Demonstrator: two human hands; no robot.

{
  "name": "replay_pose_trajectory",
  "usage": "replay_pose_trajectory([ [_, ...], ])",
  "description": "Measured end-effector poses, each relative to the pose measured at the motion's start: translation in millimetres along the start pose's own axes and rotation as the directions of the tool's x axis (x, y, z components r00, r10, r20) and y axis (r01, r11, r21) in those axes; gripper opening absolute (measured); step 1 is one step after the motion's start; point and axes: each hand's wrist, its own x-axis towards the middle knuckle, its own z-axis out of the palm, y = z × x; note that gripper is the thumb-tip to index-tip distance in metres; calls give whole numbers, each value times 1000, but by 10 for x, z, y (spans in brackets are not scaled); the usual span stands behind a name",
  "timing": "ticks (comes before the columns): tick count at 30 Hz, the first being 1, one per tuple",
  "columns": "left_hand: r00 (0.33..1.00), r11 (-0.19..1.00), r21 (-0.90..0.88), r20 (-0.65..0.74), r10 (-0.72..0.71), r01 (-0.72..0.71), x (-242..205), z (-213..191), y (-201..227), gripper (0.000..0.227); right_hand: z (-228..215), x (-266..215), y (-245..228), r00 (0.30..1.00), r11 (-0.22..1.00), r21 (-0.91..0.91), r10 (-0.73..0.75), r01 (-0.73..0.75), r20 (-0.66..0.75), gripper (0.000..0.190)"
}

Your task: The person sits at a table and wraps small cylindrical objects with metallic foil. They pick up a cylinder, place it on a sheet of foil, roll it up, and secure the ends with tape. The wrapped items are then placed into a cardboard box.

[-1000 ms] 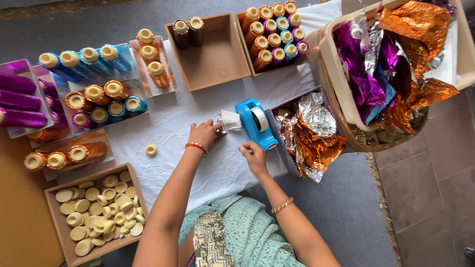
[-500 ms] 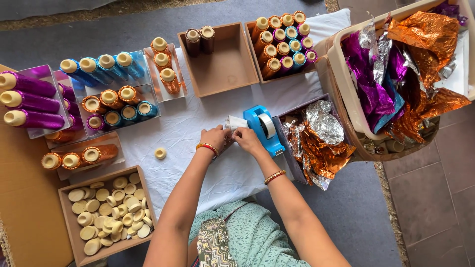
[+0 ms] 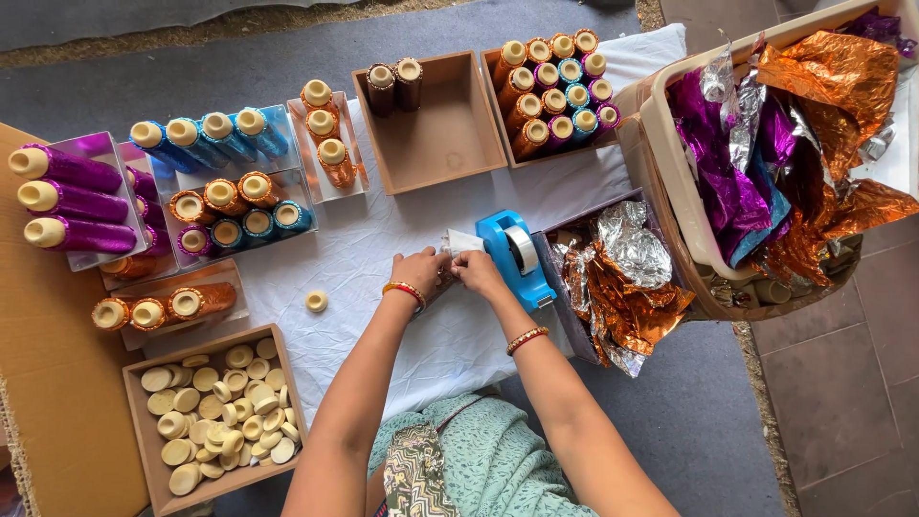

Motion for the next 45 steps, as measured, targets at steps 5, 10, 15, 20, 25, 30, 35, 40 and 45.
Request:
replay_pose_trajectory([
  [5,1000,1000,3,16,4,-5,-37,-61,16,23,6,73,-1,997,997,8,77,-77,10,8],
  [10,1000,998,-57,-11,18,-18,-124,-175,97,23,132,376,337,996,994,61,93,-93,2,12],
  [15,1000,999,-33,-19,15,-16,-107,-120,74,25,84,116,75,996,996,-91,-15,7,-87,14],
  [20,999,1000,-28,-37,1,-2,-91,-80,34,29,87,-143,-53,969,989,-74,-137,124,-204,13],
  [25,998,996,-84,-48,-28,24,-103,-50,12,31,58,-647,-205,823,881,-73,-463,467,-328,35],
  [30,982,972,-184,-91,-168,149,-230,-130,-62,44,92,-904,-191,633,679,-371,-731,634,-256,46],
  [35,894,846,-292,97,-437,446,-63,584,-510,45,266,-955,-97,537,508,-462,-840,727,-78,47],
  [40,883,515,-740,231,-409,432,-46,737,-609,38,204,-746,-153,456,380,-539,-890,752,9,56],
  [45,879,-16,-953,286,-381,303,-96,608,-697,30,-83,-444,-433,598,548,-314,-796,775,88,63],
])
